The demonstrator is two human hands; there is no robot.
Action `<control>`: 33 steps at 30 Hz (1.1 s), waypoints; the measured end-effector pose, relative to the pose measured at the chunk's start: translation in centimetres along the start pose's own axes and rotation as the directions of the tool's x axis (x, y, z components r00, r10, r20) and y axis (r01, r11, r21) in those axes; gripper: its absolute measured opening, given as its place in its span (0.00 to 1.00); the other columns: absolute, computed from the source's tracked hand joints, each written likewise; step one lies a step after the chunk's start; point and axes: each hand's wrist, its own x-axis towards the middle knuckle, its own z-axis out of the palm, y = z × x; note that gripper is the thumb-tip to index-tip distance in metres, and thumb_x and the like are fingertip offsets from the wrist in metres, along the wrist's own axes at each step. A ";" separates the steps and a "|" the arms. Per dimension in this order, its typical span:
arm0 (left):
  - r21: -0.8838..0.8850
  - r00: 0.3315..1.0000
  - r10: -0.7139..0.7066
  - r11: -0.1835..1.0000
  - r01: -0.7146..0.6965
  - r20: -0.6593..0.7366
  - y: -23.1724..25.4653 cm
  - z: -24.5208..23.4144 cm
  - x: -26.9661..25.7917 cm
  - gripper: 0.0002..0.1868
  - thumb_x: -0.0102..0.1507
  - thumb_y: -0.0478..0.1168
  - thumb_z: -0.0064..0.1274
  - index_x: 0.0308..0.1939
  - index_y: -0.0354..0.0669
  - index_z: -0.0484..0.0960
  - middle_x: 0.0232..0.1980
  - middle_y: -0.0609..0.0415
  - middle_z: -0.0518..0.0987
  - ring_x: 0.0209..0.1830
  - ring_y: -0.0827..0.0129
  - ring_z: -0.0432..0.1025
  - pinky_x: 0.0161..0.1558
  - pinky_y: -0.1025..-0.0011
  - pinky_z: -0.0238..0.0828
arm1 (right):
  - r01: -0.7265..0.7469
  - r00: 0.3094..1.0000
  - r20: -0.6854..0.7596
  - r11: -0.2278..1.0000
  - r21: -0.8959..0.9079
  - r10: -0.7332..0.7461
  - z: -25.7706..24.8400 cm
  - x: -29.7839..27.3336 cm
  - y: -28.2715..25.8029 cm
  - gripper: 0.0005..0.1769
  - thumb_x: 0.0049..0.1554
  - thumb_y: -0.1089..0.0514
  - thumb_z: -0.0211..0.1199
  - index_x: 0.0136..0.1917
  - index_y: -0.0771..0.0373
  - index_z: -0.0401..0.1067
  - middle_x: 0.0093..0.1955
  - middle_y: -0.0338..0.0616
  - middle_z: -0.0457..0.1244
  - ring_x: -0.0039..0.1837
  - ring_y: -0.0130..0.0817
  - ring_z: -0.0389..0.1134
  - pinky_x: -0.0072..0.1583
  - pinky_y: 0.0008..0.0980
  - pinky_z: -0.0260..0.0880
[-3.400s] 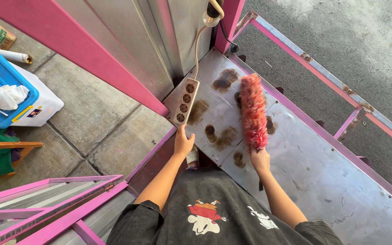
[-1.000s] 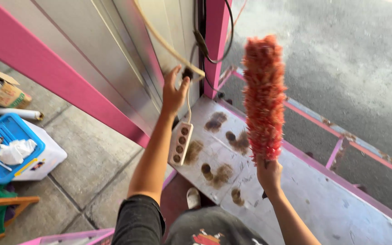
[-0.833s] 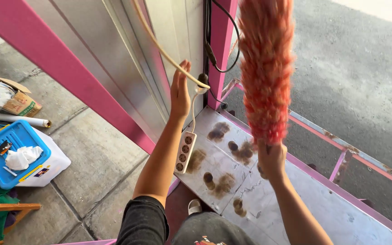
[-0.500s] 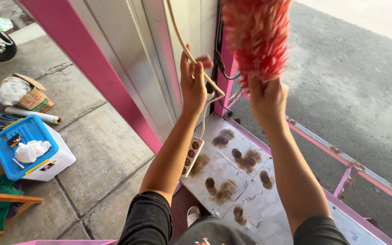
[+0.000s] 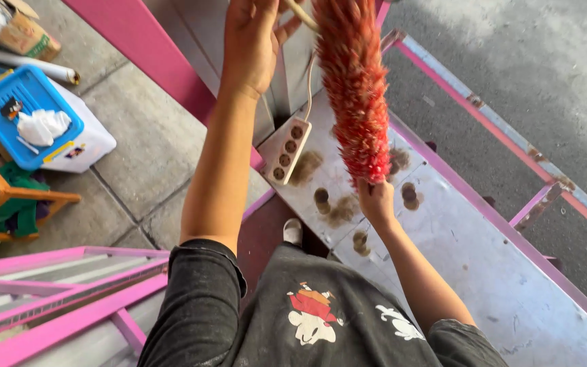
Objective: Dusting and cleaning the interior surfaces and walls of a small metal kiosk stall.
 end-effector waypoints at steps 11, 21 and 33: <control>0.967 0.962 -0.183 0.118 0.227 -0.204 -23.3 -12.9 -24.4 0.47 0.55 0.50 0.71 0.70 0.40 0.60 0.68 0.33 0.66 0.65 0.38 0.65 0.58 0.50 0.69 | -0.455 0.722 0.216 0.686 -0.567 0.658 -2.6 -15.8 8.1 0.27 0.57 0.44 0.63 0.66 0.54 0.67 0.41 0.61 0.70 0.47 0.63 0.71 0.50 0.57 0.69; 0.889 0.882 -0.206 -0.278 0.363 -0.425 -22.1 -10.5 -28.3 0.51 0.56 0.45 0.66 0.78 0.46 0.53 0.62 0.38 0.71 0.60 0.44 0.71 0.51 0.48 0.71 | -0.210 0.768 0.370 0.751 -0.626 0.523 -1.2 -13.7 12.4 0.25 0.58 0.39 0.60 0.63 0.52 0.67 0.40 0.57 0.70 0.46 0.60 0.72 0.47 0.57 0.70; 0.943 0.942 -0.057 -0.011 0.332 -0.332 -16.5 -8.0 -31.4 0.46 0.55 0.47 0.66 0.71 0.37 0.60 0.58 0.36 0.74 0.59 0.41 0.70 0.58 0.49 0.68 | -0.388 0.778 0.197 0.702 -0.597 0.597 -0.6 -1.6 15.4 0.29 0.54 0.44 0.62 0.68 0.47 0.68 0.48 0.62 0.69 0.52 0.64 0.70 0.53 0.57 0.70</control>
